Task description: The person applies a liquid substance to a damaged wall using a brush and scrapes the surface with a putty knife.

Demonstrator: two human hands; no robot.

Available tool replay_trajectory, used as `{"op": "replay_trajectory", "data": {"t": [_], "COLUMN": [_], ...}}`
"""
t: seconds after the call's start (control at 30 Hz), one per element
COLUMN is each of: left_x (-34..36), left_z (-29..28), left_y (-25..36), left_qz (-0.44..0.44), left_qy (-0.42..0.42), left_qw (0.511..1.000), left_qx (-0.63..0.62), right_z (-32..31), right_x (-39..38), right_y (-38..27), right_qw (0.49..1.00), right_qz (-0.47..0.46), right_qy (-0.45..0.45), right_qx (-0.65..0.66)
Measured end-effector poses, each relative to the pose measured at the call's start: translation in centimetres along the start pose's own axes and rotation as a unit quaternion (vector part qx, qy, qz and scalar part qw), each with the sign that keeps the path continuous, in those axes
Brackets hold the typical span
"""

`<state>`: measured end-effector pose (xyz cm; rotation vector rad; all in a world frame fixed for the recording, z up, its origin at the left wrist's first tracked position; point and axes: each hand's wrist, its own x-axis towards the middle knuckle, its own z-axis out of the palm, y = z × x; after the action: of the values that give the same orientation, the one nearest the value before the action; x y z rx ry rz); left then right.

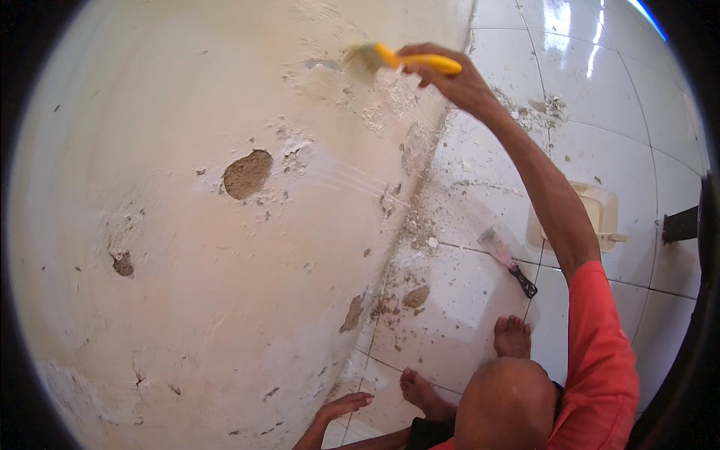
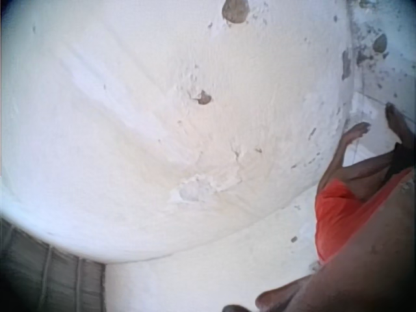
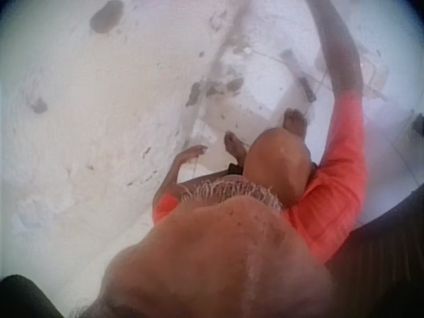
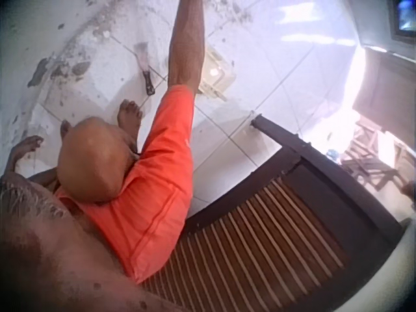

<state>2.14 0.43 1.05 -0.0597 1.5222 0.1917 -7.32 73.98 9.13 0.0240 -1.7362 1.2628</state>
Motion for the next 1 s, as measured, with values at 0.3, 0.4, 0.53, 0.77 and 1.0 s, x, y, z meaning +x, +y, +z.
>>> {"op": "replay_trajectory", "data": {"t": [0.3, 0.4, 0.53, 0.77, 1.0], "left_x": [-0.2, 0.1, 1.1, 1.1, 1.7], "left_z": [0.1, -0.2, 0.1, 0.3, -0.1], "left_y": [-2.0, -2.3, -1.3, -3.8, -2.8], "left_qz": [-0.032, -0.019, 0.006, -0.005, 0.015], "left_qy": [0.006, 0.003, 0.004, 0.0, 0.006], "left_qw": [0.999, 1.0, 1.0, 1.0, 1.0], "left_qx": [-0.01, -0.001, -0.018, -0.013, -0.009], "right_z": [6.3, 5.0, 0.7, 7.9, 4.6], "right_x": [-4.2, -1.3, 5.1, -0.6, 0.5], "right_y": [-11.3, -10.9, -3.8, -10.9, -12.5], "right_qw": [0.982, 0.982, 0.999, 0.98, 0.984], "right_qz": [-0.047, -0.037, -0.026, -0.182, -0.003], "right_qy": [-0.183, -0.158, 0.022, -0.068, -0.112], "right_qx": [0.02, 0.102, -0.026, -0.045, 0.138]}}
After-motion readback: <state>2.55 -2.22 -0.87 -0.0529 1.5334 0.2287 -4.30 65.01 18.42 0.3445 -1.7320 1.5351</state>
